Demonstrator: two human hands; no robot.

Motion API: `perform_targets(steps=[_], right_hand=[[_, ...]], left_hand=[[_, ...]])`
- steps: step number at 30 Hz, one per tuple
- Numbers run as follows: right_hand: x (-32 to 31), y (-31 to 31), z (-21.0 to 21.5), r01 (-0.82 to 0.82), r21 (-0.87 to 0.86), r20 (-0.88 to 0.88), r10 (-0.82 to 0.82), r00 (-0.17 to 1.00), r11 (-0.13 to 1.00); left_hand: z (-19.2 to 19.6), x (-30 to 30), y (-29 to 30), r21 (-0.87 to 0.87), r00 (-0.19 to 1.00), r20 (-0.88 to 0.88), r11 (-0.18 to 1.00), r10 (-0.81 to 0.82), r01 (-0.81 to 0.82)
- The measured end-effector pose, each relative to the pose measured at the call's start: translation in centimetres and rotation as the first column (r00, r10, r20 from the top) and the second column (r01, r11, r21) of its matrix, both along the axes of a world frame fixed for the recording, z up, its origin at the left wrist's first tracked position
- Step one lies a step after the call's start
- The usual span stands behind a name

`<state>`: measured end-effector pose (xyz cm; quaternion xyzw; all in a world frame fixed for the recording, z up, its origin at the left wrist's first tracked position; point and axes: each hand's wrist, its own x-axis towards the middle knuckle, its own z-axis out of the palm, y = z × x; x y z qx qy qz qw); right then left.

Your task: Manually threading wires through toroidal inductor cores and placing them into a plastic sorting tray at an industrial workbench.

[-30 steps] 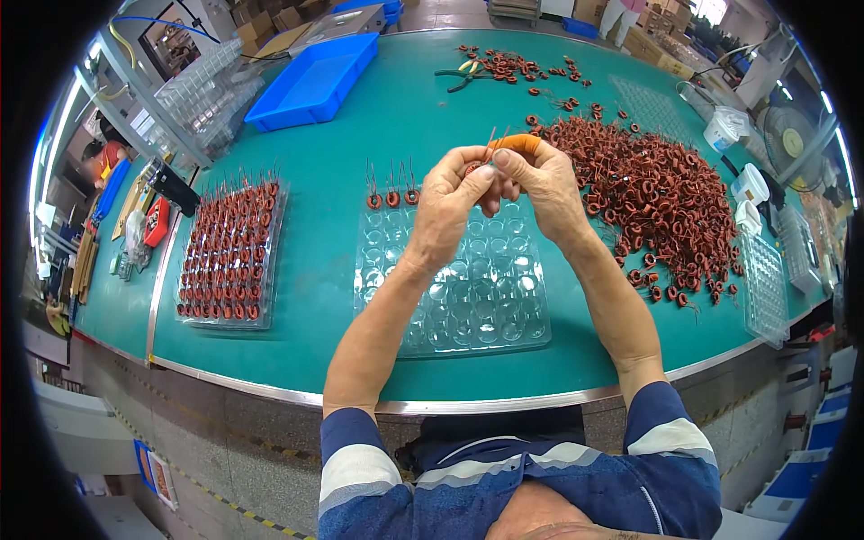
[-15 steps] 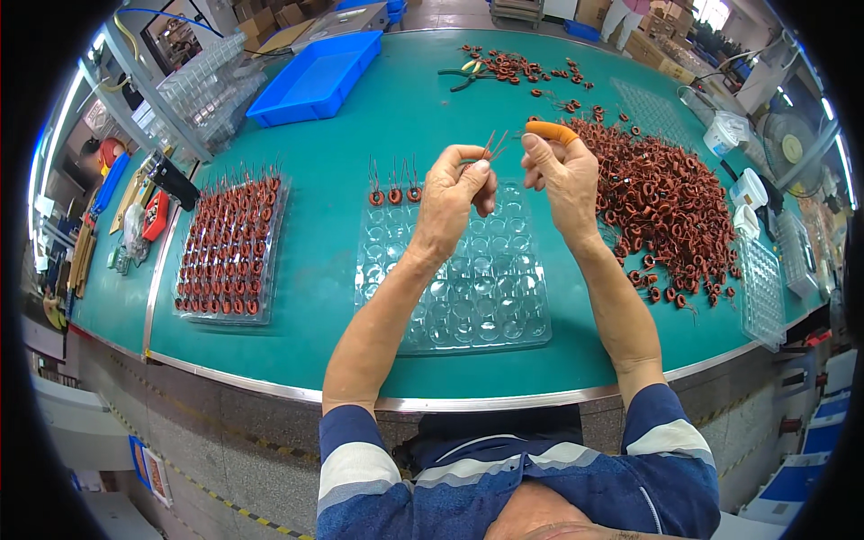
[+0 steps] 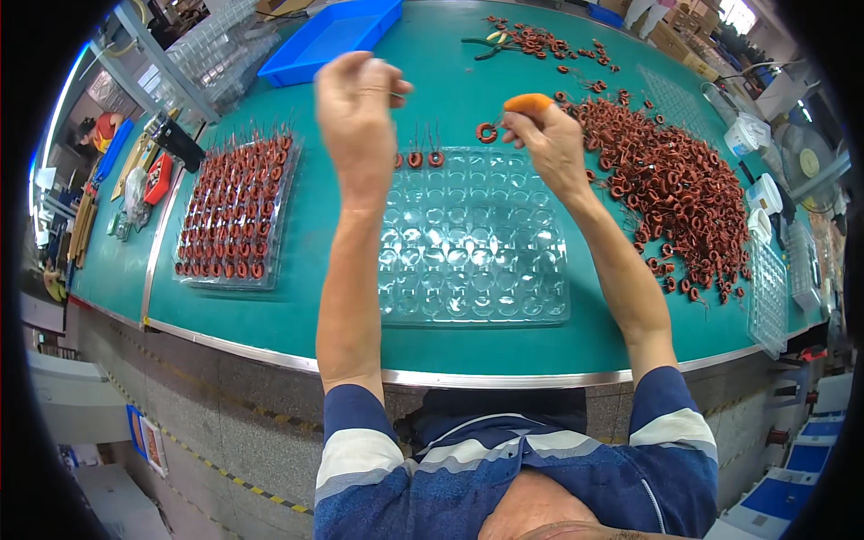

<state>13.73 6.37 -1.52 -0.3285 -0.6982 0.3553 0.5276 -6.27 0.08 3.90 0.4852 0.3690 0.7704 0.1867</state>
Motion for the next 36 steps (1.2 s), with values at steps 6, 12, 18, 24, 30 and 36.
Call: perform_targets(steps=[6,12,18,24,30,36], right_hand=[[-3.0,5.0,-5.4,-0.152,0.2,0.461,0.044,0.886,0.968],[-3.2,5.7,-5.7,-0.188,0.263,0.533,0.02,0.846,0.946],[6.6,7.1,-1.8,-0.091,0.413,0.81,-0.32,0.491,0.906],[14.9,4.9,-5.0,-0.195,0.264,0.954,-0.286,-0.094,0.945],[15.5,2.5,-4.0,-0.18,0.606,0.775,-0.525,0.352,0.775],[9.6,-2.6,0.3,-0.055,0.649,0.56,-0.427,0.71,0.759]], left_hand=[[1.8,-1.3,-2.1,0.126,0.992,0.119,0.992,-0.036,0.021],[2.0,-0.5,-2.9,0.109,0.99,0.033,0.985,-0.14,0.135],[2.3,-0.7,-2.8,0.1,0.982,0.046,0.979,-0.183,0.178],[2.2,1.0,-2.6,0.093,0.965,0.03,0.962,-0.259,0.255],[0.9,3.3,-2.3,-0.047,0.939,-0.018,0.939,-0.343,0.342],[-5.1,9.0,-0.2,-0.476,0.82,-0.275,0.812,-0.502,0.338]])
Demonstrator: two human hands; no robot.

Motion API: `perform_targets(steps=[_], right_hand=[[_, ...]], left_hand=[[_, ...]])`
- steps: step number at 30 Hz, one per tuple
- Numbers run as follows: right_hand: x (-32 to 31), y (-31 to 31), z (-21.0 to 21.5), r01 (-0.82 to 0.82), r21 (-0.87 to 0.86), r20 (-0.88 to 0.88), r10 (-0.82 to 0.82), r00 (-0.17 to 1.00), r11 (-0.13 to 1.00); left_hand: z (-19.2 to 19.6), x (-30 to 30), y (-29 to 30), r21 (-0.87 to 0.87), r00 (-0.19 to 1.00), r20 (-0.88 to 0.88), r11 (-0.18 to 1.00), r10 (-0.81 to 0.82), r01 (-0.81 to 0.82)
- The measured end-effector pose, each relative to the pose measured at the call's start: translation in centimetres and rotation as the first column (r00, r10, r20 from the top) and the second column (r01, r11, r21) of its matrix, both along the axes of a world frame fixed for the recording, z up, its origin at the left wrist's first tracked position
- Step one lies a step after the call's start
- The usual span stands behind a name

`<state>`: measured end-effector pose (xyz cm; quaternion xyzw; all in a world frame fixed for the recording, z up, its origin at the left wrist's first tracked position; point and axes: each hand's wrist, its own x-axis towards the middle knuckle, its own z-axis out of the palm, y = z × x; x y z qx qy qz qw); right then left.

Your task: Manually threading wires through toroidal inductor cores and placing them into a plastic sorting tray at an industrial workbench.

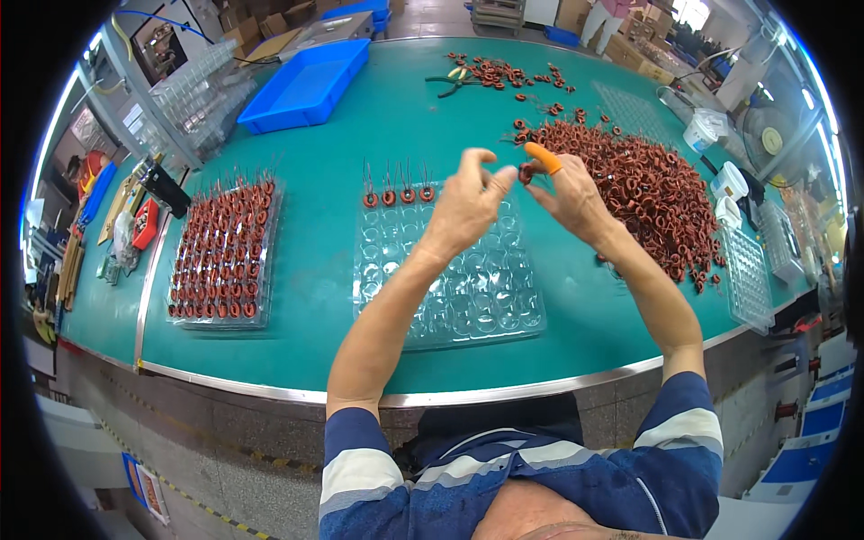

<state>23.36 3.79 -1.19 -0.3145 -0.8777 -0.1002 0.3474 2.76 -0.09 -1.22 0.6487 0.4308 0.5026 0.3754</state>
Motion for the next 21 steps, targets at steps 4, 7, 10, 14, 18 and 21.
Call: perform_targets(steps=[4,7,10,14,18,21], right_hand=[[-3.3,-3.1,1.9,-0.109,-0.104,-0.104,0.098,0.99,0.989],[-4.1,-3.4,2.2,-0.115,-0.089,-0.115,0.104,0.988,0.989],[-4.7,-3.3,2.0,-0.132,0.091,-0.111,0.142,0.984,0.987],[-5.0,-2.9,1.9,-0.119,-0.043,-0.369,0.095,0.924,0.992],[-5.3,-2.8,2.2,-0.265,-0.485,-0.641,-0.132,0.756,0.834],[-4.7,-2.4,2.2,-0.404,-0.575,-0.707,-0.183,0.683,0.711]], left_hand=[[-0.1,-0.2,0.2,-0.082,0.975,0.142,0.98,-0.17,0.183],[0.4,-1.1,0.3,-0.127,0.903,0.379,0.956,-0.201,0.266],[0.4,-1.6,0.5,-0.212,0.862,0.468,0.923,-0.194,0.323],[1.1,-0.7,-0.2,-0.24,0.827,0.518,0.891,-0.218,0.385],[0.7,-0.3,-0.2,-0.088,0.885,0.392,0.948,-0.25,0.306],[0.9,-0.2,-0.6,-0.041,0.94,0.242,0.966,-0.24,0.257]])
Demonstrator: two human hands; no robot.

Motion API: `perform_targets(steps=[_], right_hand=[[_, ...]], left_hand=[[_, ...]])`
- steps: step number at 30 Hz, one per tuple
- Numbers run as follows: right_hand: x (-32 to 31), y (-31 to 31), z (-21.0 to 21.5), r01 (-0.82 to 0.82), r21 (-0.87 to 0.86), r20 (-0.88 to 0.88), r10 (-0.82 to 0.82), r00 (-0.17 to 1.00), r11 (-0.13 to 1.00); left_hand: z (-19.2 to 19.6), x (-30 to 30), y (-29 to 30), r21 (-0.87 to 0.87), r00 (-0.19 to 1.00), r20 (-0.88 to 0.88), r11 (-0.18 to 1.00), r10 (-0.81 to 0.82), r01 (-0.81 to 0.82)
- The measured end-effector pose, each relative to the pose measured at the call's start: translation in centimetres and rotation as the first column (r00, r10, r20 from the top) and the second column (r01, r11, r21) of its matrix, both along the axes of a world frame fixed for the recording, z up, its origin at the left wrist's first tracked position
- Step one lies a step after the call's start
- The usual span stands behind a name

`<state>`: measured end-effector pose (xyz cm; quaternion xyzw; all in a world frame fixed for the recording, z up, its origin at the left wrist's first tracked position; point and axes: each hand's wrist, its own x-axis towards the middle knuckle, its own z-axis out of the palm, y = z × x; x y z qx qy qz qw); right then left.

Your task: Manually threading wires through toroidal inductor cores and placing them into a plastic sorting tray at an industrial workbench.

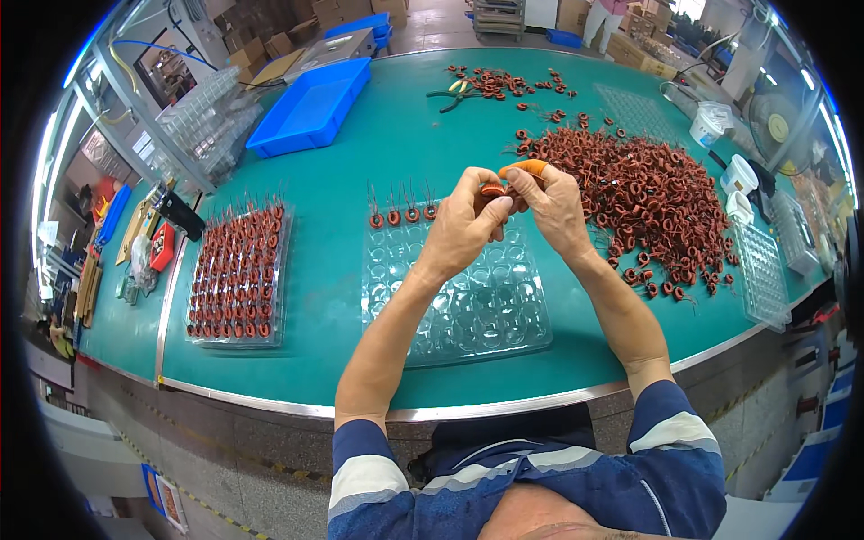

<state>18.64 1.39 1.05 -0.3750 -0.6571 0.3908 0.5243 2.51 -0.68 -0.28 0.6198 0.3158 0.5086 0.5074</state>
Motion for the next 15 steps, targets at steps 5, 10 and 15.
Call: perform_targets(steps=[5,10,15], right_hand=[[0.1,-0.1,0.2,-0.023,0.022,-0.043,0.024,0.999,1.0],[0.6,0.3,-0.4,0.054,0.105,-0.03,-0.051,0.998,0.993],[0.3,0.0,-0.4,0.157,0.206,0.002,-0.161,0.987,0.966]], left_hand=[[0.1,0.7,-0.9,0.327,0.93,-0.258,0.929,0.263,-0.172],[1.1,0.9,-1.8,0.269,0.955,-0.181,0.946,0.236,-0.183],[0.9,1.2,-1.9,0.514,0.925,-0.203,0.839,0.322,-0.179]])
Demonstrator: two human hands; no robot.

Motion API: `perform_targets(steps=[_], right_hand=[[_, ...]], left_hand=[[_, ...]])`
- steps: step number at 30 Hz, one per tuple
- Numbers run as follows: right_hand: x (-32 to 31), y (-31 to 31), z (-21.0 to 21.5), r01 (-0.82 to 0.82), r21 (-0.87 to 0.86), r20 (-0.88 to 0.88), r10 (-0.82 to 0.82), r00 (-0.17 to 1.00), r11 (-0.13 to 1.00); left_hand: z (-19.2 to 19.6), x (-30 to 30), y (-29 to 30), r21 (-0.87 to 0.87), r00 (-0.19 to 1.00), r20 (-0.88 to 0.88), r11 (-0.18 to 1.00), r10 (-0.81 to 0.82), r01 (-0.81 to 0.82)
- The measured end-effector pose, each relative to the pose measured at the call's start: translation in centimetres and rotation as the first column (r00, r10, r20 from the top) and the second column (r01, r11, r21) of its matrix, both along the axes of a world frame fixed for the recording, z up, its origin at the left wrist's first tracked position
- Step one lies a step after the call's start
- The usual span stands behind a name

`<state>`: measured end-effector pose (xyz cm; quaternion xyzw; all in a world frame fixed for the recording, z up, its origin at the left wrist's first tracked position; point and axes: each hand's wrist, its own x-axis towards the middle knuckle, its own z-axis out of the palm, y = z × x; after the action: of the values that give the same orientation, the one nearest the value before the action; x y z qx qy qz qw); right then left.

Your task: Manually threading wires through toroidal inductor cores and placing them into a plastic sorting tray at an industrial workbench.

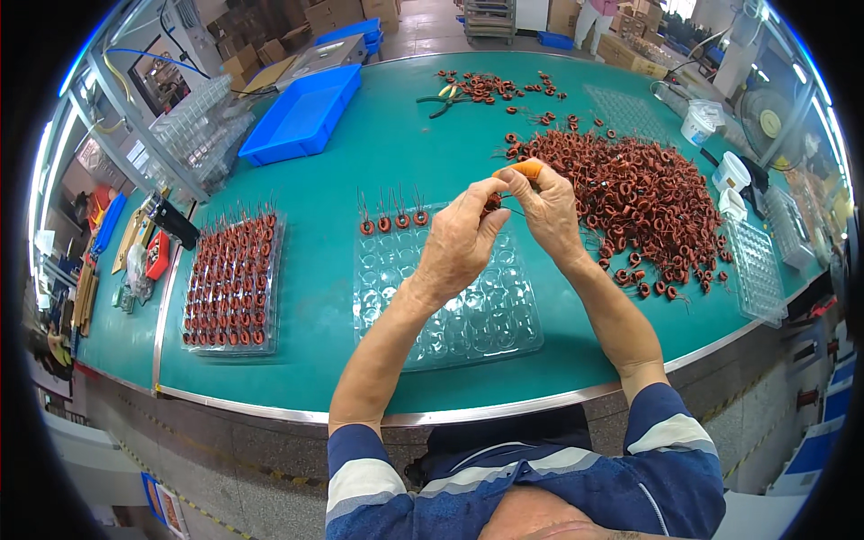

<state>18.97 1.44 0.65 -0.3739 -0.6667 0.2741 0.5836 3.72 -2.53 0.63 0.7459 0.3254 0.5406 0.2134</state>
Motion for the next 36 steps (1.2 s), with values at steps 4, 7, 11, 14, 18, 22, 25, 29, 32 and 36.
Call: perform_targets(steps=[4,7,11,14,18,22,25,29,32,36], right_hand=[[0.2,-1.2,1.7,0.147,0.748,0.27,-0.5,0.823,0.647],[-1.3,-4.2,2.5,0.069,0.806,0.257,-0.452,0.855,0.588],[0.3,-2.6,2.5,0.153,0.377,0.187,-0.237,0.953,0.914],[0.8,-1.9,2.3,0.176,0.364,0.154,-0.245,0.957,0.915],[0.4,-2.0,2.4,0.044,0.007,0.074,-0.045,0.996,0.999],[0.2,-1.1,1.8,-0.15,-0.25,-0.123,0.123,0.985,0.957],[1.0,0.0,1.3,-0.199,-0.213,-0.148,0.17,0.974,0.957],[1.7,0.1,1.7,-0.239,-0.253,-0.033,0.238,0.971,0.938],[0.9,0.0,1.3,-0.293,-0.244,-0.051,0.29,0.956,0.924],[-0.8,-0.7,0.1,-0.153,-0.124,0.012,0.155,0.988,0.98]], left_hand=[[-0.5,-0.3,0.9,0.066,0.982,-0.032,0.981,0.186,-0.183],[-0.4,-0.4,0.9,0.042,0.974,0.01,0.974,0.225,-0.225],[0.9,-1.3,0.1,-0.297,0.937,0.337,0.933,-0.096,0.202],[2.1,-0.9,-0.7,-0.323,0.925,0.349,0.907,-0.151,0.27],[1.8,-0.9,-0.8,-0.383,0.871,0.471,0.856,-0.141,0.346],[1.0,-0.8,-0.4,-0.376,0.818,0.562,0.845,-0.118,0.38],[0.9,-1.4,0.3,-0.377,0.833,0.545,0.859,-0.096,0.346],[1.0,-1.5,0.7,-0.32,0.838,0.535,0.893,-0.105,0.316],[0.8,-1.3,0.7,-0.321,0.827,0.544,0.875,-0.143,0.363],[0.7,-1.2,0.5,-0.323,0.894,0.433,0.906,-0.114,0.272]])
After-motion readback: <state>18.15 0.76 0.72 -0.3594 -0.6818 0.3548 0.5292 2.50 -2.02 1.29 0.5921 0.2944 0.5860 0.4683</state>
